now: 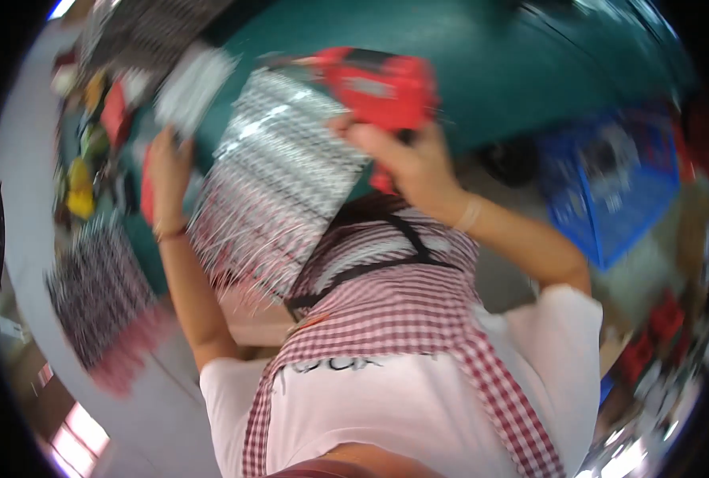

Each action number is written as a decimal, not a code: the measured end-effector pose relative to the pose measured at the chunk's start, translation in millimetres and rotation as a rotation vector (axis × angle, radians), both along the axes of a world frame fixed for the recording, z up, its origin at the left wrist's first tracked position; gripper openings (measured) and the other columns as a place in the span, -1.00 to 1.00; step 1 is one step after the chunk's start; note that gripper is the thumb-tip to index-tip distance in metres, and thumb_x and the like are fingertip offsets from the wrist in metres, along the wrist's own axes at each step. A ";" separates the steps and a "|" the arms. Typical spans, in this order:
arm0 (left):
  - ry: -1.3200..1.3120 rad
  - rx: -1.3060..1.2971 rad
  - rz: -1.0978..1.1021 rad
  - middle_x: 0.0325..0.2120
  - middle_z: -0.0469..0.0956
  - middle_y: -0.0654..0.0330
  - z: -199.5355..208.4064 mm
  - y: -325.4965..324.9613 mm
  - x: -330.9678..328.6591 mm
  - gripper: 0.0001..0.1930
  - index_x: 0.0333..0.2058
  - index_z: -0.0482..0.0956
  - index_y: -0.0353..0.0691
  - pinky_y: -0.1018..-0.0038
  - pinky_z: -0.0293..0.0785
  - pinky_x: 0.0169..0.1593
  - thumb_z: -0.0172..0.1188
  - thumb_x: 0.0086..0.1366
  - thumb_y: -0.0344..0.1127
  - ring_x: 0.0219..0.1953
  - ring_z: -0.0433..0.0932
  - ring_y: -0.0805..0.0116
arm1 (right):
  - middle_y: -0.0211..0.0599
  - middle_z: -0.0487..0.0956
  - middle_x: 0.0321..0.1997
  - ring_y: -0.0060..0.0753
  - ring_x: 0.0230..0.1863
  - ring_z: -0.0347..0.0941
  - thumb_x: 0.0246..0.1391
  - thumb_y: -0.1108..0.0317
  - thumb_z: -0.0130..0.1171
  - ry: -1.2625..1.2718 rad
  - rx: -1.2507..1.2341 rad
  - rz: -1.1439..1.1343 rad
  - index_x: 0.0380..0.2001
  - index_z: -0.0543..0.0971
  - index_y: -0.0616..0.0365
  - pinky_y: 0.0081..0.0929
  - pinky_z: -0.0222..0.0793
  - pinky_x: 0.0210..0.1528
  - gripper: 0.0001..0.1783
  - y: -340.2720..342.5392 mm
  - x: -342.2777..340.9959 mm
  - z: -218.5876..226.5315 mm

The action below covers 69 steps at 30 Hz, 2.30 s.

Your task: The person assembles electronic components by soldering wires onto LED strip units and circuit boards with a soldering iron.

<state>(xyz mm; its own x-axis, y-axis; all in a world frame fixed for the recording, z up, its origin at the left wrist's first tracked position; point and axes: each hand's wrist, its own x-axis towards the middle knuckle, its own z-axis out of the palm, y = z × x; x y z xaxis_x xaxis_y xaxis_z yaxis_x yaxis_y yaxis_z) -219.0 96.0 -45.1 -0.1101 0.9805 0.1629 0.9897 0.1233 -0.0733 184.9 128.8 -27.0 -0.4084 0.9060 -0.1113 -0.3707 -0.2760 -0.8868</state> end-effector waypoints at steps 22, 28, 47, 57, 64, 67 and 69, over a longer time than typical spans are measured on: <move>0.024 0.169 -0.080 -0.36 0.60 0.29 31.0 90.9 39.8 -0.85 -0.38 0.71 -0.10 0.23 0.39 -0.08 0.24 0.19 -0.20 -0.17 0.55 0.19 | 0.25 0.52 0.05 0.05 0.08 0.52 0.23 0.34 0.03 0.024 -0.110 -0.077 0.04 0.37 0.34 -0.13 0.45 0.17 -0.62 -25.6 3.5 8.9; -0.982 0.115 0.036 -0.30 0.65 0.21 65.3 82.4 21.0 -0.78 -0.23 0.64 -0.34 0.43 0.52 -0.11 0.08 0.40 -0.33 -0.26 0.62 0.37 | 0.28 0.49 0.07 0.02 0.10 0.49 0.25 0.24 0.04 0.056 -0.107 0.006 0.07 0.33 0.33 -0.06 0.35 0.25 -0.56 -17.3 5.3 15.0; -0.336 0.313 -0.033 -0.33 0.50 0.01 40.8 58.9 62.9 -0.86 -0.32 0.53 -0.31 0.27 0.53 -0.17 0.25 0.18 -0.40 -0.23 0.53 0.01 | 0.27 0.52 0.04 0.00 0.04 0.53 0.24 0.21 0.07 0.144 -0.160 0.010 0.05 0.36 0.31 -0.16 0.44 0.14 -0.56 -10.0 4.6 20.6; -0.284 0.288 0.026 -0.34 0.50 0.08 18.1 79.6 47.3 -0.88 -0.38 0.54 -0.23 0.22 0.50 -0.16 0.24 0.16 -0.34 -0.23 0.53 0.01 | 0.25 0.53 0.02 -0.02 0.01 0.54 0.24 0.22 0.07 0.124 -0.159 -0.017 0.05 0.36 0.31 -0.20 0.46 0.10 -0.56 -14.4 7.7 22.8; -0.658 0.489 0.068 -0.43 0.53 0.15 48.2 70.9 39.9 -0.84 -0.32 0.57 -0.26 0.34 0.42 -0.25 0.09 0.34 -0.31 -0.34 0.50 0.24 | 0.24 0.53 0.02 -0.04 0.01 0.54 0.25 0.19 0.06 0.146 -0.187 -0.001 0.05 0.37 0.30 -0.20 0.47 0.10 -0.56 -9.7 10.7 18.3; -1.134 0.566 0.110 -0.50 0.48 0.24 70.3 50.3 62.8 -0.78 -0.34 0.55 -0.26 0.47 0.32 -0.35 0.00 0.43 -0.29 -0.45 0.38 0.47 | 0.24 0.53 0.03 -0.04 0.01 0.54 0.26 0.18 0.04 0.133 -0.171 -0.007 0.06 0.36 0.29 -0.20 0.46 0.10 -0.56 -9.2 11.1 21.8; -1.335 0.570 0.111 -0.46 0.48 0.35 68.9 36.7 77.2 -0.73 -0.30 0.51 -0.28 0.60 0.21 -0.41 -0.11 0.51 -0.28 -0.49 0.24 0.68 | 0.24 0.53 0.03 -0.04 0.01 0.54 0.26 0.18 0.03 0.142 -0.182 0.001 0.06 0.36 0.29 -0.19 0.46 0.10 -0.55 -7.4 12.7 20.5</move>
